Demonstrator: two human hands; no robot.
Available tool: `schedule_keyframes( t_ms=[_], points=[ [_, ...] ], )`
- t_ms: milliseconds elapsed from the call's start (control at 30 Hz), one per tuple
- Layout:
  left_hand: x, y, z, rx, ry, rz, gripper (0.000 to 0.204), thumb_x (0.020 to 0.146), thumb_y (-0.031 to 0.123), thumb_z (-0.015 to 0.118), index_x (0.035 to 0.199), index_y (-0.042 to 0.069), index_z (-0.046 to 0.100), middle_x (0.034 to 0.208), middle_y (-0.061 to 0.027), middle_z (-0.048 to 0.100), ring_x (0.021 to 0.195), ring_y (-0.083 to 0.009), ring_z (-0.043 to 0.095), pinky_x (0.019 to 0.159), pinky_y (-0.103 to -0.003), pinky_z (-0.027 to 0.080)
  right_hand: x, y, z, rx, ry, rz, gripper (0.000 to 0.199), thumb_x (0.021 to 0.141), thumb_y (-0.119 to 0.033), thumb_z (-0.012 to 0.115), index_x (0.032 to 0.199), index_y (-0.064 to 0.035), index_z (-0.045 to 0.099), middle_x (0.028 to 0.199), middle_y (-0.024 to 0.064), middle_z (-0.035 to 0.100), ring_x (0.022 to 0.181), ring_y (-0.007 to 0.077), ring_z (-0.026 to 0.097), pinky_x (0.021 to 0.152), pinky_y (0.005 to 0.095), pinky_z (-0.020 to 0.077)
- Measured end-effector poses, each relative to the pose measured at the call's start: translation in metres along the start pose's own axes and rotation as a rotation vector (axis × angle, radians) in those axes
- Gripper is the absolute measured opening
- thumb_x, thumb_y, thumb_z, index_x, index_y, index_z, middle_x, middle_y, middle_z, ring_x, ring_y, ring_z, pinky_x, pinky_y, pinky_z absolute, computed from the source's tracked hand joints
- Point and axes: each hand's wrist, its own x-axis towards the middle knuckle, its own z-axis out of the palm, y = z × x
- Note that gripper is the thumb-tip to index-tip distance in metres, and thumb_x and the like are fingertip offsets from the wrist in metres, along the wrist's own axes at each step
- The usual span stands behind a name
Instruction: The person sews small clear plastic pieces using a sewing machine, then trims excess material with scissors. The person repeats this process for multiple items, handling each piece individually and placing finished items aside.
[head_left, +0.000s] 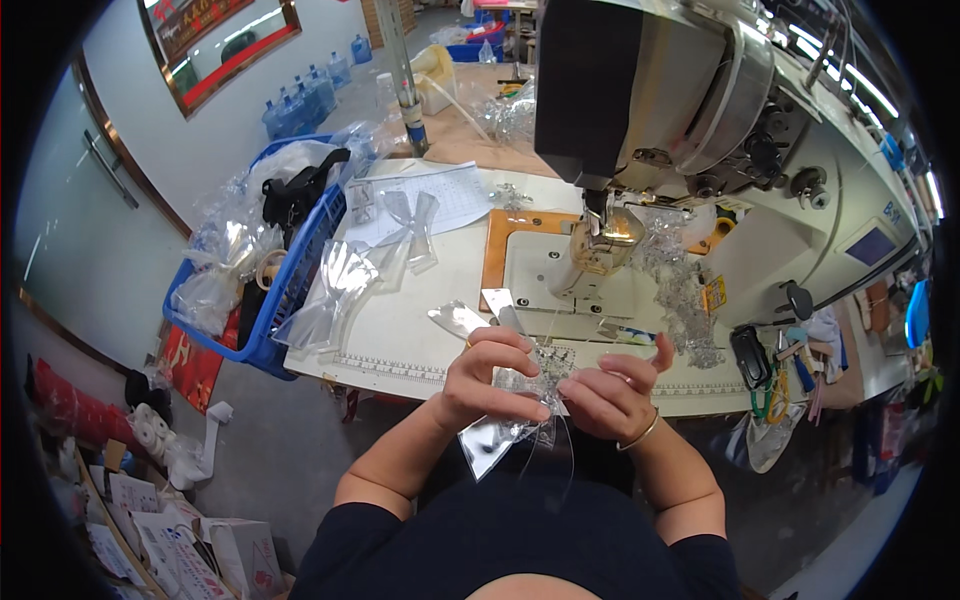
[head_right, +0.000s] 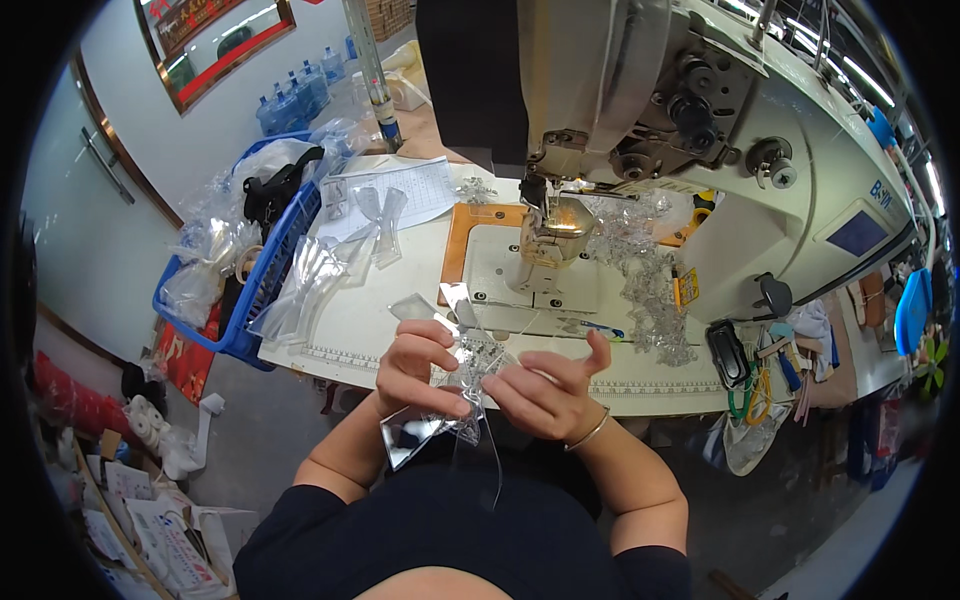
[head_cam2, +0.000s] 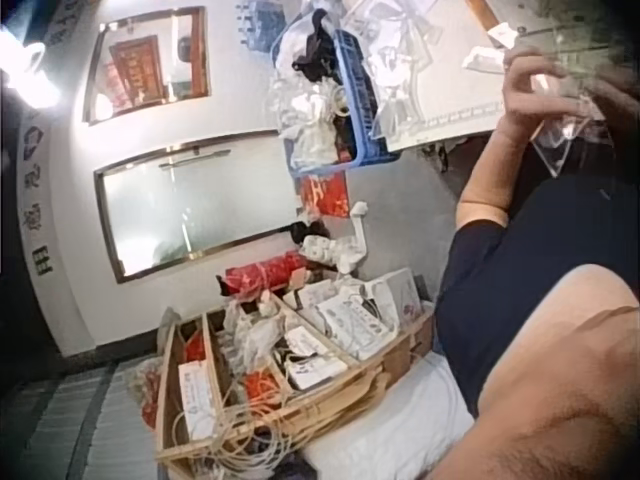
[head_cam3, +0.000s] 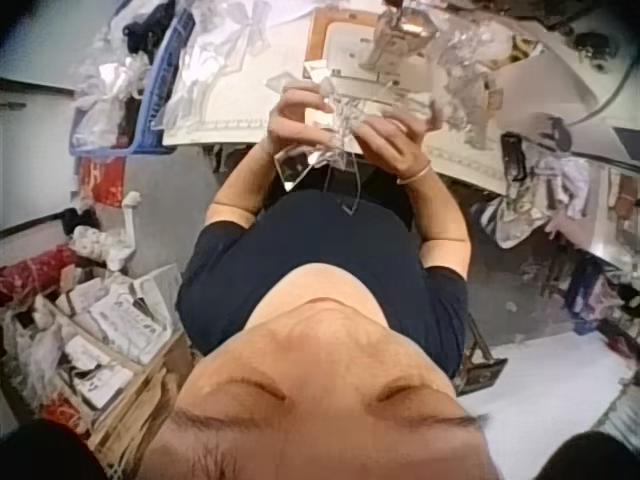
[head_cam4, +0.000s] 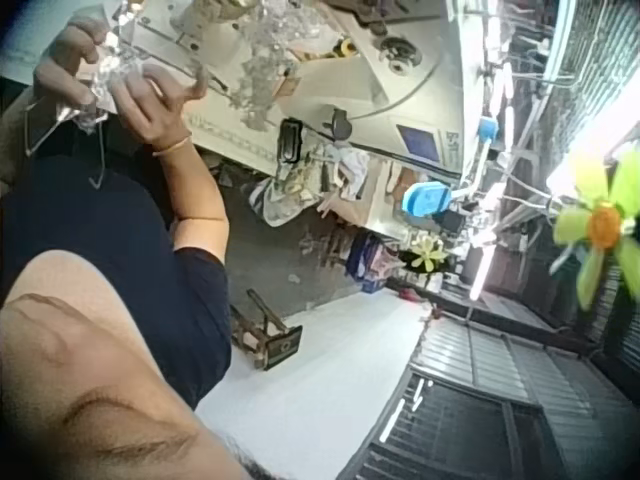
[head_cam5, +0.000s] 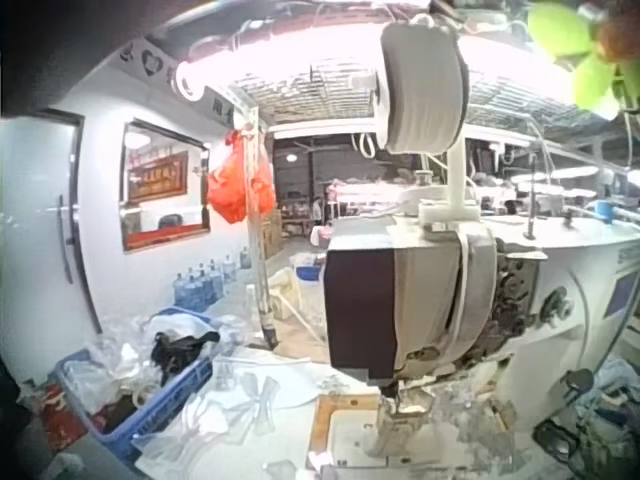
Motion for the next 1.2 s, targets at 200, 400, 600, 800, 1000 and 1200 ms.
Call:
schedule_keyframes(
  t_ms=[200, 400, 600, 800, 1000, 1200],
  points=[
    [0.007, 0.01, -0.007, 0.077, -0.019, 0.107, 0.029, 0.068, 0.01, 0.078, 0.089, 0.029, 0.074, 0.096, 0.0034, 0.057, 0.101, -0.023, 0.05, 0.082, -0.034, 0.046, 0.002, -0.002, -0.009, -0.15, -0.001, -0.158, 0.01, 0.077, -0.024, 0.064, 0.087, -0.0272, 0.065, 0.087, -0.0148, 0.061, 0.103, 0.0139, 0.044, 0.113, 0.0567, 0.0115],
    [0.002, 0.009, -0.011, 0.076, -0.04, 0.13, 0.031, 0.068, 0.009, 0.077, 0.091, 0.03, 0.073, 0.104, 0.0095, 0.066, 0.108, -0.0247, 0.052, 0.084, -0.037, 0.043, 0.003, -0.003, -0.006, -0.197, 0.022, -0.185, 0.016, 0.077, -0.025, 0.057, 0.089, -0.031, 0.067, 0.089, -0.0176, 0.061, 0.101, 0.0107, 0.044, 0.108, 0.0588, 0.0127],
    [0.004, 0.011, -0.014, 0.079, -0.064, 0.149, 0.027, 0.07, 0.011, 0.077, 0.092, 0.026, 0.072, 0.104, 0.0087, 0.067, 0.109, -0.0256, 0.052, 0.084, -0.038, 0.043, 0.007, -0.004, -0.005, -0.19, 0.056, -0.212, 0.015, 0.075, -0.024, 0.061, 0.087, -0.0309, 0.068, 0.088, -0.0176, 0.062, 0.102, 0.0115, 0.044, 0.11, 0.0583, 0.0116],
    [0.008, 0.008, -0.016, 0.009, -0.086, 0.018, 0.026, 0.07, 0.006, 0.076, 0.094, 0.014, 0.07, 0.103, 0.0013, 0.067, 0.104, -0.026, 0.058, 0.086, -0.039, 0.046, 0.007, -0.015, 0.005, 0.1, -0.06, 0.127, 0.016, 0.071, -0.018, 0.069, 0.086, -0.022, 0.067, 0.086, -0.0078, 0.062, 0.093, 0.0158, 0.052, 0.108, 0.0555, 0.0154],
    [-0.024, 0.007, 0.008, -0.503, 0.24, -0.766, 0.027, 0.081, -0.001, 0.067, 0.106, -0.003, 0.058, 0.096, -0.0097, 0.067, 0.093, -0.015, 0.063, 0.084, -0.028, 0.05, 0.012, -0.018, 0.02, 0.482, -0.341, 0.707, 0.019, 0.072, -0.01, 0.074, 0.086, -0.0096, 0.062, 0.084, 0.0011, 0.062, 0.085, 0.0191, 0.058, 0.097, 0.0436, 0.0314],
    [-0.027, -0.001, 0.01, -0.584, 0.324, -1.144, 0.025, 0.08, 0.001, 0.068, 0.104, -0.001, 0.059, 0.093, -0.0071, 0.067, 0.086, -0.012, 0.064, 0.078, -0.025, 0.051, 0.011, -0.005, 0.022, 0.986, -0.542, 1.133, 0.019, 0.08, -0.019, 0.073, 0.086, -0.0024, 0.066, 0.079, 0.0009, 0.066, 0.076, 0.0082, 0.057, 0.072, 0.0246, 0.046]
  ],
)
